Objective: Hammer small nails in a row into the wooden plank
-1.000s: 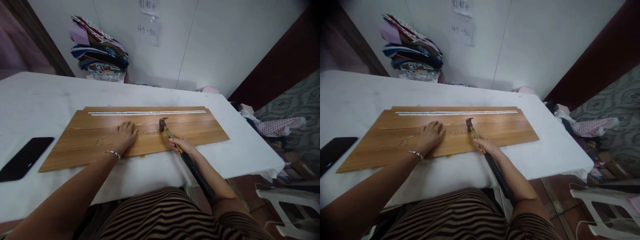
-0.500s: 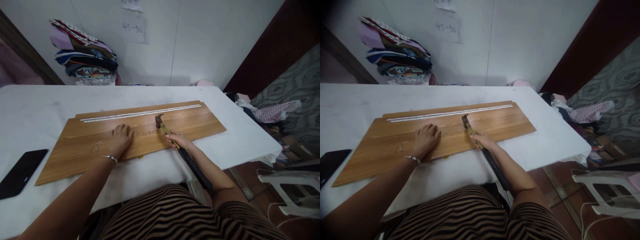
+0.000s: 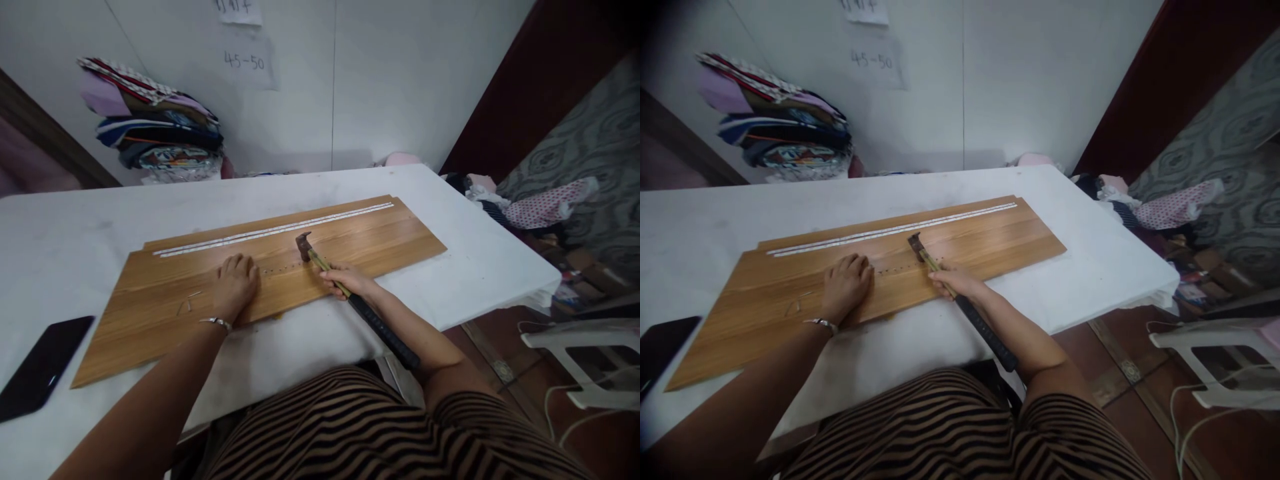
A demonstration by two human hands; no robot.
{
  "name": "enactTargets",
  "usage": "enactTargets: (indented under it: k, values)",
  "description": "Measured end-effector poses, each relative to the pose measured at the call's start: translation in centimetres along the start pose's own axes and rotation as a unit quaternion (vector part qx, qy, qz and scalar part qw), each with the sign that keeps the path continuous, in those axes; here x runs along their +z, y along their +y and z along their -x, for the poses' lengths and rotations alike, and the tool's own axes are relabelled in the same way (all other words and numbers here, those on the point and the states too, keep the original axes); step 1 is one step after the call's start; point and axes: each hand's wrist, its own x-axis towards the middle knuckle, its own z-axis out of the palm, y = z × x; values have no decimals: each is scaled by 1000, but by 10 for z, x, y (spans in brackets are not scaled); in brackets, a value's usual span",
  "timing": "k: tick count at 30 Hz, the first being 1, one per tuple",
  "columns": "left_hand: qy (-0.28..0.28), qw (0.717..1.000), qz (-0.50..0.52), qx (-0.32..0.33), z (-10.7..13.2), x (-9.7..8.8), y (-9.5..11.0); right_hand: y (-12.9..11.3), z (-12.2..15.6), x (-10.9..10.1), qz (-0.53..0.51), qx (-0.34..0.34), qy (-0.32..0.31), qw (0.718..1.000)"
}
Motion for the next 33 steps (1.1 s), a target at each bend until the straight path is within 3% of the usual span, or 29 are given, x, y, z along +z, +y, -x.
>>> enactTargets:
  k: [25,33]
  values:
    - [11,1000,5,5,-1,6,-4,6,-2,3,13,-19,1,1000]
    - [17,1000,2,5,-1,4,-3,20,-8,9,55,-26,-22,998]
